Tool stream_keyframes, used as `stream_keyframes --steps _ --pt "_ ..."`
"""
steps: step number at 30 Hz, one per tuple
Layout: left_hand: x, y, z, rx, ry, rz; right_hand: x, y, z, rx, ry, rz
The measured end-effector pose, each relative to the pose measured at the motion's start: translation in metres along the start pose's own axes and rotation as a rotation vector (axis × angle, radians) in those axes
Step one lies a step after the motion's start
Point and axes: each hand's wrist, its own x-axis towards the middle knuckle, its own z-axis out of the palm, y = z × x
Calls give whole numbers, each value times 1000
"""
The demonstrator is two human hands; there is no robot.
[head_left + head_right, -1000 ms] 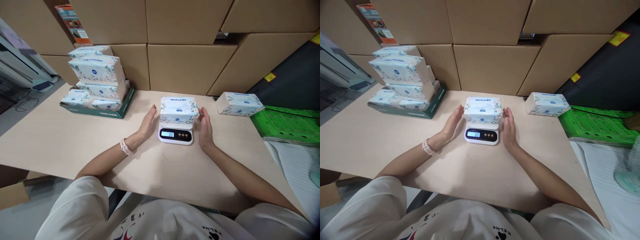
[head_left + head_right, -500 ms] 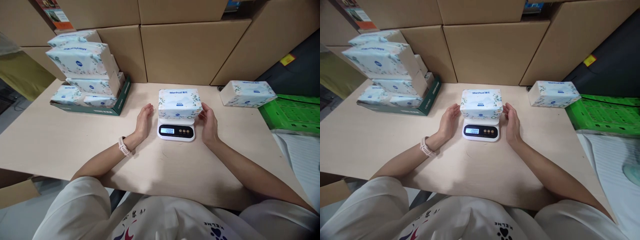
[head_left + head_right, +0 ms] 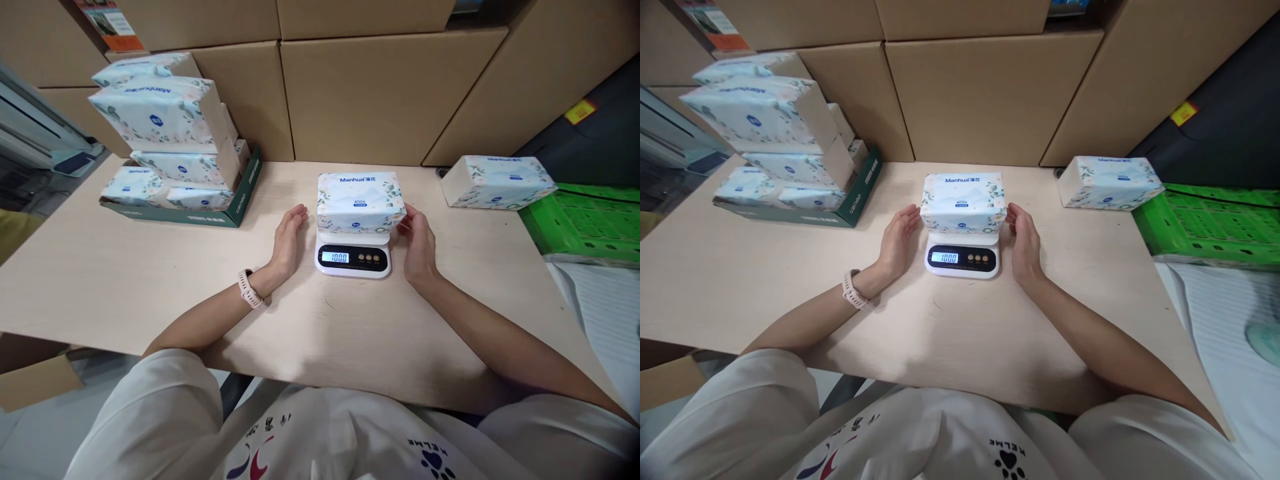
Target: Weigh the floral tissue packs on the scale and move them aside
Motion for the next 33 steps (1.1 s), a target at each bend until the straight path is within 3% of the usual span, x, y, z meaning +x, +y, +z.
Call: stream_keyframes --steps 8,33 --pt "-11 0 1 41 -25 34 -2 0 -1 6 -1 6" --pt "-12 2 2 51 -22 33 -3 -7 2 13 -32 5"
